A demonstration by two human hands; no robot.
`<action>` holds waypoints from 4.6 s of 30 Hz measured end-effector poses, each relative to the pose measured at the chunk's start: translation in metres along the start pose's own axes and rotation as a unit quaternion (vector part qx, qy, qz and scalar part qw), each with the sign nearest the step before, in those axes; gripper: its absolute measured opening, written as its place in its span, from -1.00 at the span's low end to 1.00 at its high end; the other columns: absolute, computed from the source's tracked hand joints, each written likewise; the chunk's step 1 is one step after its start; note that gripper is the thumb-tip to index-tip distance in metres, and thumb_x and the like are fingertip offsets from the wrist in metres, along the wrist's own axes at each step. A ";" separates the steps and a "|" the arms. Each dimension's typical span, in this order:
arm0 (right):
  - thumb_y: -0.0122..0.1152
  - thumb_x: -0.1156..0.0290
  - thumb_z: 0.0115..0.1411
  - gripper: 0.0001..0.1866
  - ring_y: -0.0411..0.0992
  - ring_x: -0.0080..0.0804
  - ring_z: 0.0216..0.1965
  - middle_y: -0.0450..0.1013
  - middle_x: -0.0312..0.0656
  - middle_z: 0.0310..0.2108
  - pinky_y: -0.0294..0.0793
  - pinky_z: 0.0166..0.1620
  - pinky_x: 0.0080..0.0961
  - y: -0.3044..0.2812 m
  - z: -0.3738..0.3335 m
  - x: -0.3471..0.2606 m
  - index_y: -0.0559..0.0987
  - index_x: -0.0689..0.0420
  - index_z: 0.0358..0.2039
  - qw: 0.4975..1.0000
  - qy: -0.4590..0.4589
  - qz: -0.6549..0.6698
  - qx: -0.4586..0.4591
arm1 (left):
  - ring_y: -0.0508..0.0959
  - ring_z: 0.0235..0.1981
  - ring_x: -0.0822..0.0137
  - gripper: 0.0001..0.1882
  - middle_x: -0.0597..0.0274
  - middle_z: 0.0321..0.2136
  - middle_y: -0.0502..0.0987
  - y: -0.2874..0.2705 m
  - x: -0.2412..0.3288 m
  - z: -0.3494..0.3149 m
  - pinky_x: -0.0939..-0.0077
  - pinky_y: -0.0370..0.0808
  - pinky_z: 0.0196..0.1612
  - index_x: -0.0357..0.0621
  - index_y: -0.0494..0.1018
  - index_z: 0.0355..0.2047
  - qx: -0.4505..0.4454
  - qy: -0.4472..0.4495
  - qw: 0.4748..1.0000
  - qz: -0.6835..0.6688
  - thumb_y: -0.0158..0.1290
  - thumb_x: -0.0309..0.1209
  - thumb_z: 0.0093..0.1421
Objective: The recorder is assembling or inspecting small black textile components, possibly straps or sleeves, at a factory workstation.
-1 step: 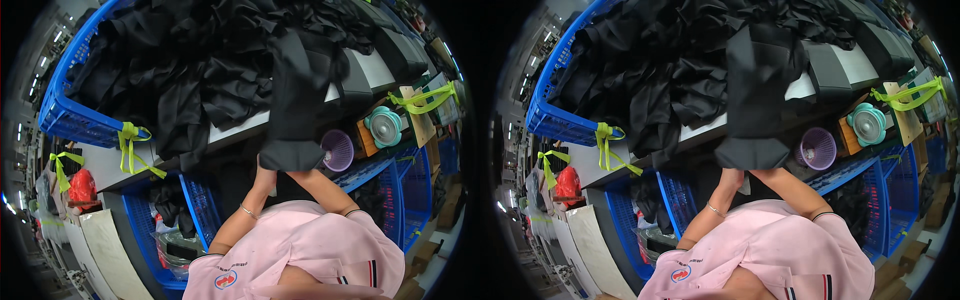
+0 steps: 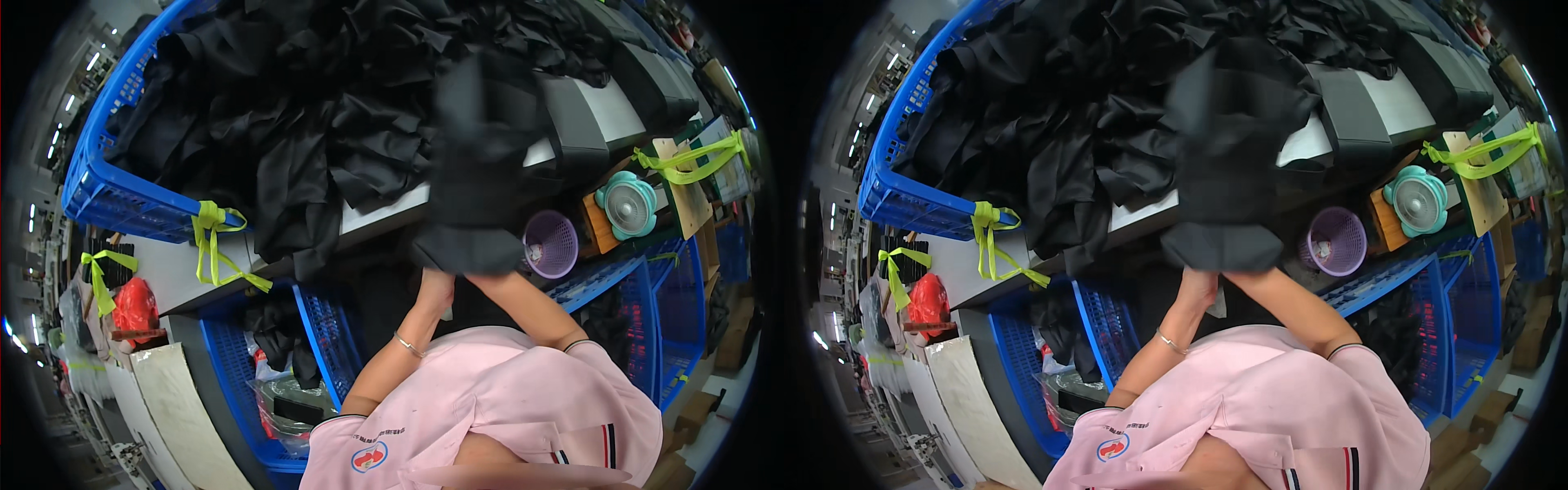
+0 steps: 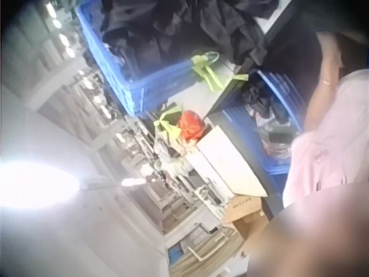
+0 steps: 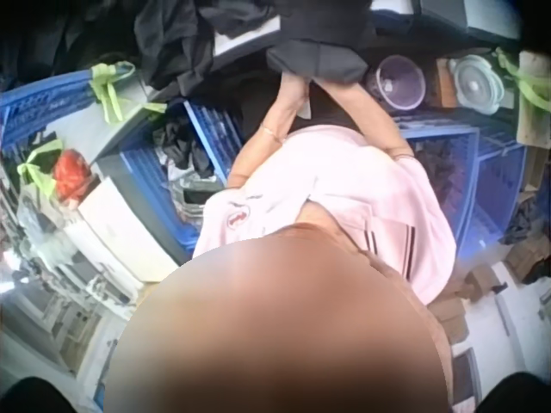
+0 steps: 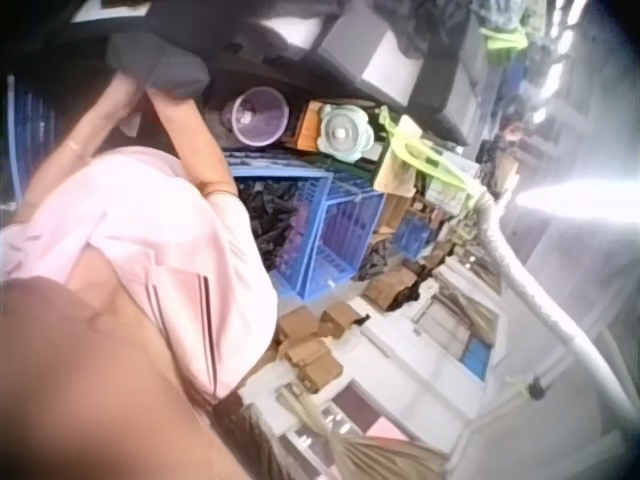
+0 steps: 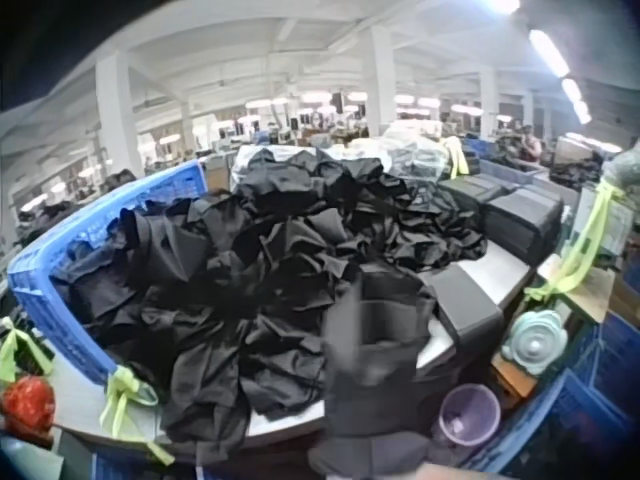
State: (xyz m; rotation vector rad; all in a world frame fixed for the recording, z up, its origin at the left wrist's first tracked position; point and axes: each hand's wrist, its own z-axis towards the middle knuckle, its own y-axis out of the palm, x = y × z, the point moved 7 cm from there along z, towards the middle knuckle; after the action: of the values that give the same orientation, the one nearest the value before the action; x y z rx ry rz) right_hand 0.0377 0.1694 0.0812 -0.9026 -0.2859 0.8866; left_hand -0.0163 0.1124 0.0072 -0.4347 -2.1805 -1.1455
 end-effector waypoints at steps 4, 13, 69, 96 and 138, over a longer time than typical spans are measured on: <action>0.14 0.35 0.22 -0.65 0.46 -0.12 0.04 0.51 -0.05 -0.01 0.43 0.13 -0.20 0.035 0.000 0.014 0.57 0.07 0.02 0.996 0.047 -0.004 -0.078 | 0.57 -0.43 0.43 -0.73 0.20 -0.43 0.63 -0.015 -0.029 0.009 0.50 0.51 -0.25 -0.31 0.57 -0.34 -0.107 -0.075 0.981 0.142 0.07 -0.33 0.36; 0.19 0.36 0.11 -0.51 0.43 -0.02 0.11 0.48 -0.07 0.08 0.34 0.23 -0.13 0.061 -0.016 0.033 0.54 0.07 0.10 0.998 0.020 -0.001 -0.066 | 0.48 -0.15 0.52 -0.71 0.20 -0.03 0.48 -0.007 0.058 0.013 0.57 0.46 0.04 -0.29 0.45 0.01 -0.010 0.205 0.967 0.154 0.06 -0.65 0.27; 0.13 0.58 0.11 -0.78 0.54 -0.39 -0.38 0.54 0.08 -0.40 0.49 -0.23 -0.43 -0.128 -0.057 0.080 0.56 0.30 -0.20 0.835 0.354 0.420 0.021 | 0.59 0.00 0.31 -0.62 0.12 0.01 0.59 0.031 0.038 -0.020 0.37 0.50 0.10 -0.35 0.47 0.08 -0.227 -0.078 0.961 0.139 0.13 -0.52 0.26; 0.18 0.42 0.14 -0.27 0.31 0.20 0.24 0.31 0.25 0.23 0.32 0.26 -0.07 -0.371 -0.569 0.331 0.21 0.35 0.31 0.628 0.707 -0.304 0.113 | 0.57 -0.24 0.46 -0.61 0.19 -0.09 0.61 0.033 -0.090 -0.089 0.63 0.53 -0.25 -0.22 0.44 0.15 -0.310 -0.299 0.788 0.440 0.10 -0.35 0.36; 0.04 0.43 0.40 -0.73 0.46 -0.33 0.05 0.49 -0.17 0.04 0.48 0.16 -0.25 0.023 -0.042 0.068 0.49 0.19 0.07 0.362 0.497 0.784 0.088 | 0.57 -0.31 0.45 -0.72 0.24 -0.21 0.58 0.085 0.121 0.003 0.59 0.51 -0.20 -0.17 0.58 -0.06 -0.065 0.394 0.811 0.427 0.21 -0.58 0.20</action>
State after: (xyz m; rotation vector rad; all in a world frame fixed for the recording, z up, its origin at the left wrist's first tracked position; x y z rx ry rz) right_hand 0.0911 0.2048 0.0288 -1.1793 2.1496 1.7376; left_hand -0.0620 0.1629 0.1385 -0.7339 -0.9780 -0.7344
